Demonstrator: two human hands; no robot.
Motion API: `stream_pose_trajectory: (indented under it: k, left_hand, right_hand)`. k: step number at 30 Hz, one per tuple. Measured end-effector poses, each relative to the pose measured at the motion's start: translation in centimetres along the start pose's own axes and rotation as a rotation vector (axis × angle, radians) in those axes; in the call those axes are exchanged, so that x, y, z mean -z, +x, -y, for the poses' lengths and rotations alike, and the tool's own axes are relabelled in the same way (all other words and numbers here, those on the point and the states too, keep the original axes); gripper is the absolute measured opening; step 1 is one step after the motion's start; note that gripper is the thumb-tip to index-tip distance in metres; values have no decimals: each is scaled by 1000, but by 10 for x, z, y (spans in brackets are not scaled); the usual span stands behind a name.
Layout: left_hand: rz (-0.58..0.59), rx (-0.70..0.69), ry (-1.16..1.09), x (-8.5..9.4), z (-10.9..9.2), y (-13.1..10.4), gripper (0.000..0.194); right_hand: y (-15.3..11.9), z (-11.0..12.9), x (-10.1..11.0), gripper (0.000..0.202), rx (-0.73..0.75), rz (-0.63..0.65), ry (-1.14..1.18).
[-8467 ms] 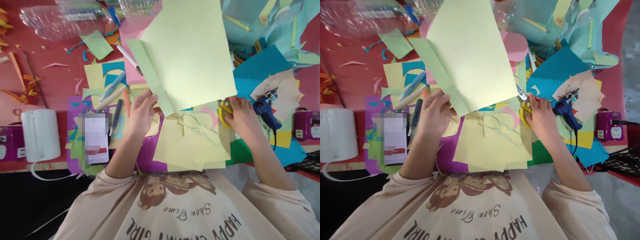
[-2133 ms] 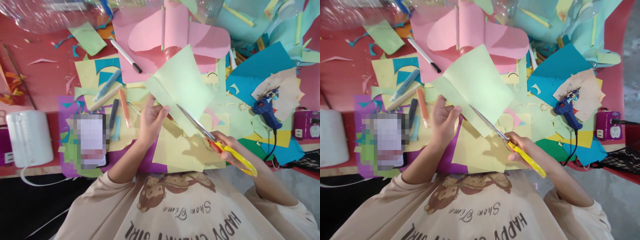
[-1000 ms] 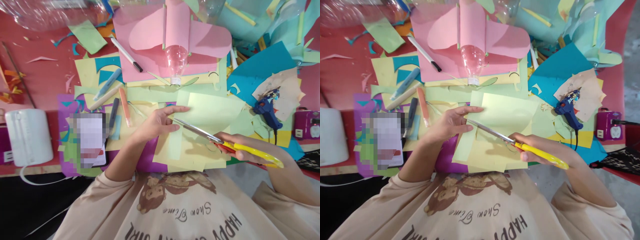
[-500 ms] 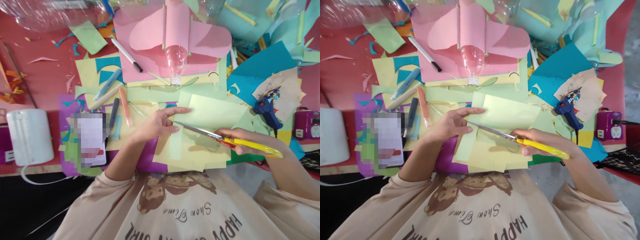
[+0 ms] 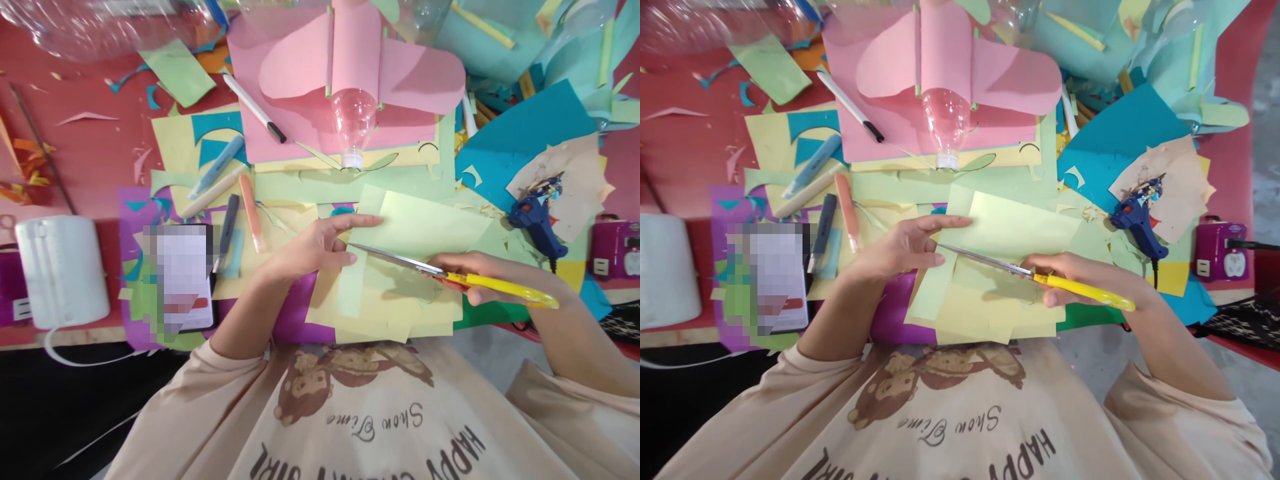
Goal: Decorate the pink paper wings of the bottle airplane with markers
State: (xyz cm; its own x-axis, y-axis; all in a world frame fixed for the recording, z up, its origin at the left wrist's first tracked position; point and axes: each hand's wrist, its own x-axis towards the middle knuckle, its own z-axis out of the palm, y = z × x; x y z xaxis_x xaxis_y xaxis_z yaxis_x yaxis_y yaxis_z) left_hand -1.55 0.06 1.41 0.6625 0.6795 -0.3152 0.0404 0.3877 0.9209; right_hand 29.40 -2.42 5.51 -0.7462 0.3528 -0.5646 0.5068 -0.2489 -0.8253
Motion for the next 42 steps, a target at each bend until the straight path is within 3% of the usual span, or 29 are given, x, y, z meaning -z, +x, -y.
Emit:
stream_pose_trajectory:
  k: [19, 24, 30, 36, 39, 42]
  left_hand:
    - [25, -23, 79, -1, -1, -1, 53]
    - [15, -50, 127, 0, 3, -2, 55]
    - [-251, -142, 114, -2, 10, 2, 51]
    - [-304, -183, 252, -6, 19, 8, 52]
    - [-476, -304, 409, -5, 20, 8, 44]
    - [-657, -430, 582, 1, 17, 7, 39]
  right_hand:
    - [1, -1, 1, 70, -26, -16, 44]
    - [1, 2, 2, 62, -20, -53, 0]
    - [-7, 1, -3, 44, -74, -217, -82]
    - [-18, 11, -21, 41, -320, -467, -198]
    - [-18, 10, -28, 38, -418, -629, -419]
    - [-15, 0, -31, 43, -426, -806, -633]
